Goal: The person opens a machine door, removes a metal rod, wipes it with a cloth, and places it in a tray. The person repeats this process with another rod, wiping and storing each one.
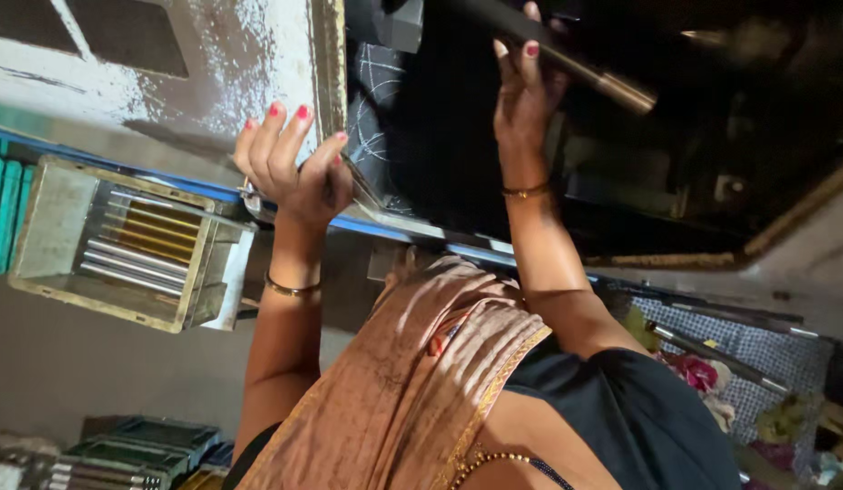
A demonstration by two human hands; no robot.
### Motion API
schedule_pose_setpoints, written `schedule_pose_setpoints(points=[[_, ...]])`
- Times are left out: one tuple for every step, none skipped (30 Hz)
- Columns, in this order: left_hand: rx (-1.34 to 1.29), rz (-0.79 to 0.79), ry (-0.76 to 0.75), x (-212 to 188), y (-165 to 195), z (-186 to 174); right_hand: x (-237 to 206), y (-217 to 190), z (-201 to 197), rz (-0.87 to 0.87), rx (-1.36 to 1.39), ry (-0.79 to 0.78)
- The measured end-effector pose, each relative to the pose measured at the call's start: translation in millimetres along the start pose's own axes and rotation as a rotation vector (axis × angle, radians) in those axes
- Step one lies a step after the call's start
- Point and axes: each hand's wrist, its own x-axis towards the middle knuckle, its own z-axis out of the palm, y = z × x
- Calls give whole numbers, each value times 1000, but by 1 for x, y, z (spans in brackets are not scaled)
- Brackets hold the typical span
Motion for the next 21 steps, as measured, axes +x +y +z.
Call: schedule_pose_setpoints(points=[[-5,-10,-12,-3,0,0,2,3,-9,10,14,-7],[-5,-14,-7,-4,-1,1,5,7,-18,14,27,-17],[-7,-17,1,-5,-2,4,9,9,-29,57,7,-25],[-11,-21,9,-5,-2,6,13,9,-41,100,-15,-32],[-16,-16,19,-6,-2,9,19,10,-52,145,-38,-40],[-18,-12,28,-6,-2,11,29,15,-61,178,-29,-31],[-19,-7,36,-6,-2,12,40,20,-68,211,-19,-23],[-13,-7,34,-6,-2,14,50,25,-74,244,-11,-16],[-4,-6,33,-7,-2,16,59,30,-79,244,-16,4],[5,-7,32,-9,-2,16,65,35,-82,246,-22,24],[-8,-17,30,-11,-2,17,70,39,-84,248,-29,42],[-22,-27,29,-12,-2,17,72,42,-84,240,-47,72],[-36,-38,27,-14,-2,16,72,44,-84,233,-65,102],[-22,-43,16,-16,-2,16,71,45,-83,225,-85,135],[-12,-47,4,-17,-2,14,68,44,-82,216,-91,140],[-2,-50,-6,-19,-1,13,66,44,-80,206,-95,144],[4,-49,-24,-19,-1,11,64,42,-78,196,-99,149],[9,-48,-41,-20,0,9,63,41,-76,201,-109,155],[15,-46,-56,-20,0,8,63,40,-74,205,-118,160],[13,-46,-52,-20,0,8,62,38,-72,209,-127,164],[11,-46,-48,-19,0,8,63,38,-70,213,-120,162]])
